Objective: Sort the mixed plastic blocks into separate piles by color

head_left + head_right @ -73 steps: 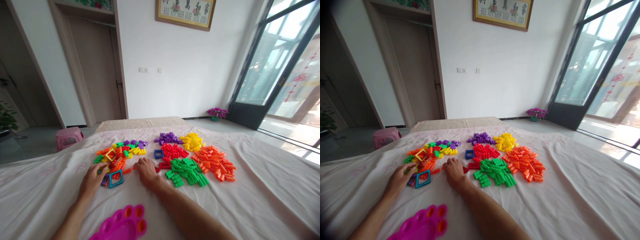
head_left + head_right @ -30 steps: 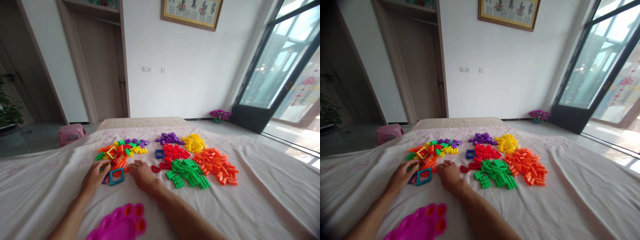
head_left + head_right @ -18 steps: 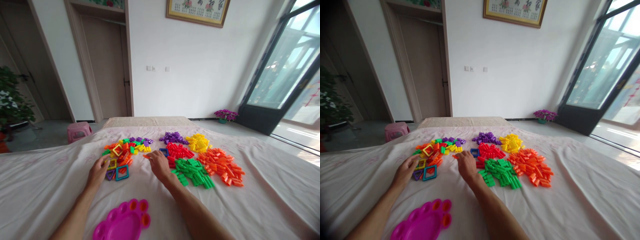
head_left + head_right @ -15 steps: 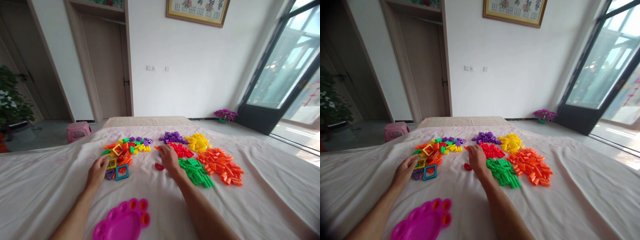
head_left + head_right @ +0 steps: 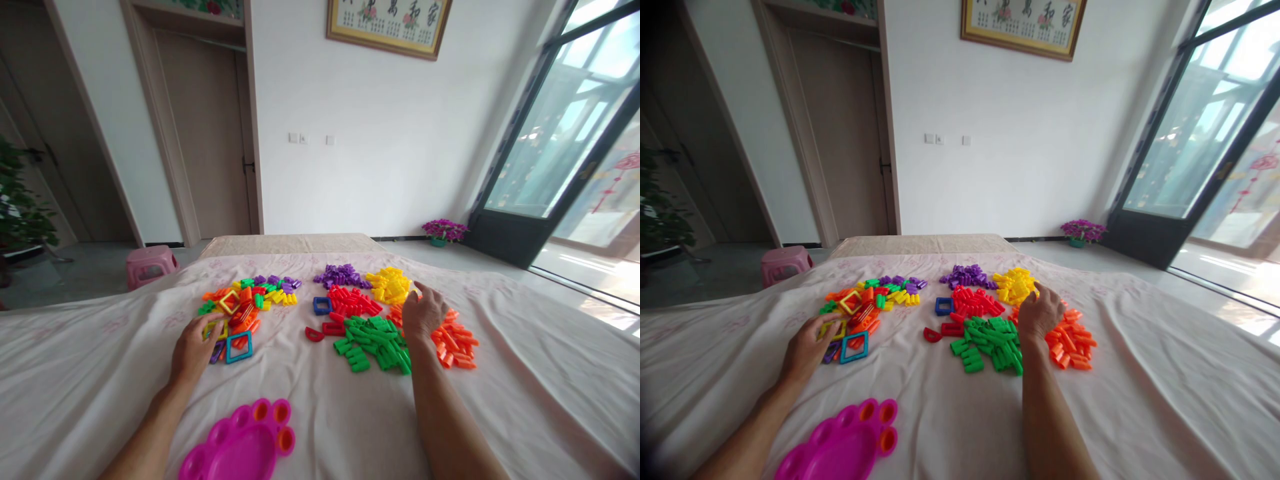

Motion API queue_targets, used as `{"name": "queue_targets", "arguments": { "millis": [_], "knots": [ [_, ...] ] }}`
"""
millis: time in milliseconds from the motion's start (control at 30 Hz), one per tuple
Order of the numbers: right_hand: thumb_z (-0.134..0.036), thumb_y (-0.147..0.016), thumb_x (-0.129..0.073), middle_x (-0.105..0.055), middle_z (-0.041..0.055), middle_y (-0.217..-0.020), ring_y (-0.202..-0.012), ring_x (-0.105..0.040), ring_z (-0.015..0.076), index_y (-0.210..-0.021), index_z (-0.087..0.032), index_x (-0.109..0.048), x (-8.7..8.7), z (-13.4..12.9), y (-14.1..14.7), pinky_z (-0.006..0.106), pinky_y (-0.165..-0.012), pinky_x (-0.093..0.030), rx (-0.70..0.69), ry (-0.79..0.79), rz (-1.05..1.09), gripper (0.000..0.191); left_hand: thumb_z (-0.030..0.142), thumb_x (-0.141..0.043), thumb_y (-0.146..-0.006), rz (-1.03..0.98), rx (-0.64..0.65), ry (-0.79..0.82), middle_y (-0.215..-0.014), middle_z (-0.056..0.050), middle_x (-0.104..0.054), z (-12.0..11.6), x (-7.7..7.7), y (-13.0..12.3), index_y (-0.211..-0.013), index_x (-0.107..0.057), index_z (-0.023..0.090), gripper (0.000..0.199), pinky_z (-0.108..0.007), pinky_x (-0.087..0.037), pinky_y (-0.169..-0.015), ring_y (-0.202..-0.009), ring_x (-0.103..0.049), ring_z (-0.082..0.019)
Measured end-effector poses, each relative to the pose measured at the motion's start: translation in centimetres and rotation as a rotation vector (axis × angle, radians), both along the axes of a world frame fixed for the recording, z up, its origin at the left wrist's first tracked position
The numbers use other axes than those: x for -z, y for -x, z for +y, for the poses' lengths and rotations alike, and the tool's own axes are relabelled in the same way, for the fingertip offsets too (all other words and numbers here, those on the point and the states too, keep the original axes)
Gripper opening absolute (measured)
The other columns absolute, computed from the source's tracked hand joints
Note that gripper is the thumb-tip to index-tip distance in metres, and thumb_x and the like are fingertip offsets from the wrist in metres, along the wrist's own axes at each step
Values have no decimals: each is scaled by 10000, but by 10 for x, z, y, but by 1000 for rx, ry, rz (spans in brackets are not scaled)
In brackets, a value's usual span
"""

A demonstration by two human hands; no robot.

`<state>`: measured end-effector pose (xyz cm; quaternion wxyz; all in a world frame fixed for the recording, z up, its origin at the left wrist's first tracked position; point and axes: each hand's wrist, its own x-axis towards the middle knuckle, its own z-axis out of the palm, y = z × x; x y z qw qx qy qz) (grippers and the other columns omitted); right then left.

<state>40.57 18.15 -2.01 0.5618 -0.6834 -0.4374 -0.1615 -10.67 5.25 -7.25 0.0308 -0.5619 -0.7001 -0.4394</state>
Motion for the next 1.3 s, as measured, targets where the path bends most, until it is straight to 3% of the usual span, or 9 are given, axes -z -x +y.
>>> {"name": "queue_targets", "arguments": {
  "millis": [100,200,300,400,600,767,967,1100,1300],
  "knots": [
    [-195,-857,-455,-677,138,-1090,-1038,-565,270,-1075,-162,-735,-10,-5,50,434,-978,-417,-271,-80,-45,356,470,-543,-877,21,34,-4,-1117,-71,-756,0,-7,-14,-1049,-725,217,356,-328,-500,-956,-1060,-686,-237],
    [-156,-896,-448,-698,97,-1030,-1015,-593,240,-996,-208,-748,-14,-24,119,391,-942,-462,-676,-82,-148,321,484,-559,-878,136,11,33,-1118,-76,-761,0,-20,-32,-1068,-728,210,373,-344,-489,-922,-1020,-694,-244],
    [-60,-865,-465,-704,81,-1056,-1014,-614,213,-999,-223,-754,-2,-52,176,351,-919,-483,-1012,-33,-276,357,506,-585,-854,295,-68,113,-1107,-81,-764,0,-36,-49,-1070,-749,222,393,-385,-461,-905,-1006,-688,-273],
    [-3,-829,-487,-718,65,-1061,-999,-627,204,-1015,-234,-762,17,-74,204,338,-898,-491,-1186,56,-388,405,517,-605,-814,334,-137,213,-1059,-99,-762,5,-47,-61,-1048,-771,228,407,-414,-445,-890,-1005,-676,-307],
    [48,-783,-488,-730,50,-1043,-982,-639,193,-999,-233,-775,31,-84,211,324,-906,-490,-1259,180,-393,456,437,-602,-767,217,-160,331,-963,-154,-742,23,-37,-60,-885,-793,194,330,-432,-467,-780,-934,-665,-357],
    [38,-772,-478,-736,52,-1034,-989,-650,189,-964,-226,-775,29,-84,213,323,-927,-488,-1283,215,-352,441,436,-506,-885,156,-49,205,-1014,-121,-737,29,-31,-47,-960,-762,170,377,-333,-522,-826,-950,-677,-252],
    [-222,-863,-570,-738,60,-989,-911,-674,210,-1018,-227,-746,29,-83,221,343,-822,-530,-1361,278,270,235,391,-563,-919,228,179,-94,-1220,-116,-667,23,-41,-61,-1053,-742,215,285,-397,-485,-1048,-1186,-605,-266],
    [-509,-853,-641,-728,68,-1024,-838,-684,209,-1181,-215,-681,20,-81,224,304,-662,-522,-1469,384,720,442,326,-586,-943,405,392,-271,-1179,-95,-678,18,-37,-85,-1031,-751,251,201,-416,-520,-1000,-1126,-631,-254],
    [-412,-794,-686,-669,14,-766,-667,-621,166,-1232,-164,-632,21,-71,225,244,-525,-456,-1373,437,711,506,332,-591,-946,510,485,-240,-1233,-99,-669,17,-27,-98,-1105,-731,243,230,-381,-539,-979,-1146,-642,-240]
  ]
}}
